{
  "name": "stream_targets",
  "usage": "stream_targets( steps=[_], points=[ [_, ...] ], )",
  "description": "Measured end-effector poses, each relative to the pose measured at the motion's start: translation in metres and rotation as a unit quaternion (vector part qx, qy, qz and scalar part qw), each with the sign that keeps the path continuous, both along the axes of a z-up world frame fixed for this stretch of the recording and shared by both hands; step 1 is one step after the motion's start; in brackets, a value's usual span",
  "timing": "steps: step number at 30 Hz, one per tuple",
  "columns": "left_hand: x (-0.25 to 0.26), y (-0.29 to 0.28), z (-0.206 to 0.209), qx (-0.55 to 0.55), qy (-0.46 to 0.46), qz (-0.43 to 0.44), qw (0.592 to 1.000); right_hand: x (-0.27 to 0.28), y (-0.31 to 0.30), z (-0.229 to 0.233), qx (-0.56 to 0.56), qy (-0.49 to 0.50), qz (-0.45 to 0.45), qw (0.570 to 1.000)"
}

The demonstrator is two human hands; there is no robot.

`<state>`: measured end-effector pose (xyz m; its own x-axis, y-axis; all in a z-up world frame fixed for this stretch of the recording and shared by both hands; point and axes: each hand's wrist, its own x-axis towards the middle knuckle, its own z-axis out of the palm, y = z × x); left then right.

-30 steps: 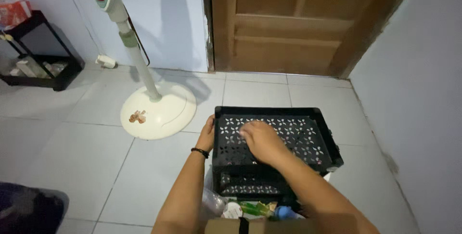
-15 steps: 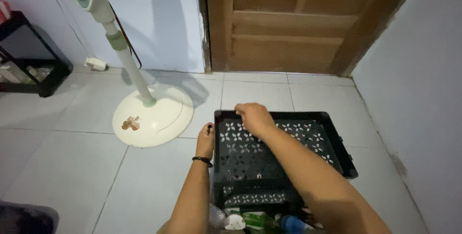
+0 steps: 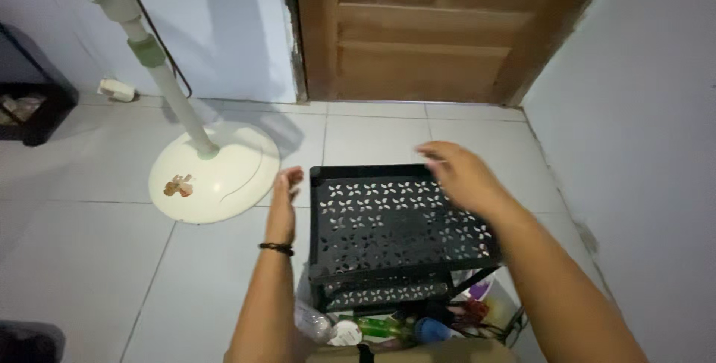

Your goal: The person clears a two-tiered plastic shelf of various personal care items, then disassembles the shelf by removing the legs and trays. They reassemble the shelf by inserting the legs into the bottom tray and placing the top tray back on.

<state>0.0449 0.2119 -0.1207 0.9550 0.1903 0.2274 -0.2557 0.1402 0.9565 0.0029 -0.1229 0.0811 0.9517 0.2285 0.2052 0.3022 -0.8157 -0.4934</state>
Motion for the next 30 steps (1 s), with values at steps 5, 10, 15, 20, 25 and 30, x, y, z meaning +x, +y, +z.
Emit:
stream_targets(
  steps=[5, 10, 15, 20, 25, 30],
  points=[
    [-0.053, -0.022, 0.125, 0.251, -0.107, 0.025, 0.962, 0.000, -0.154, -0.045, 0.260, 0.069, -0.100, 0.958],
    [-0.073, -0.112, 0.201, 0.433, -0.124, -0.178, 0.875, 0.013, -0.199, -0.143, 0.385, 0.203, -0.127, 0.891],
    [-0.025, -0.209, 0.172, 0.568, -0.217, -0.201, 0.768, 0.025, -0.139, -0.183, 0.388, 0.214, -0.128, 0.887],
    [0.034, -0.274, 0.120, 0.633, -0.169, -0.183, 0.733, 0.033, -0.102, -0.184, 0.441, 0.224, -0.149, 0.856],
    [0.063, -0.307, 0.088, 0.647, -0.071, -0.167, 0.740, 0.037, -0.099, -0.184, 0.475, 0.224, -0.166, 0.834],
    [0.062, -0.313, 0.072, 0.652, -0.105, -0.114, 0.742, 0.035, -0.098, -0.186, 0.503, 0.225, -0.174, 0.816]
  ],
)
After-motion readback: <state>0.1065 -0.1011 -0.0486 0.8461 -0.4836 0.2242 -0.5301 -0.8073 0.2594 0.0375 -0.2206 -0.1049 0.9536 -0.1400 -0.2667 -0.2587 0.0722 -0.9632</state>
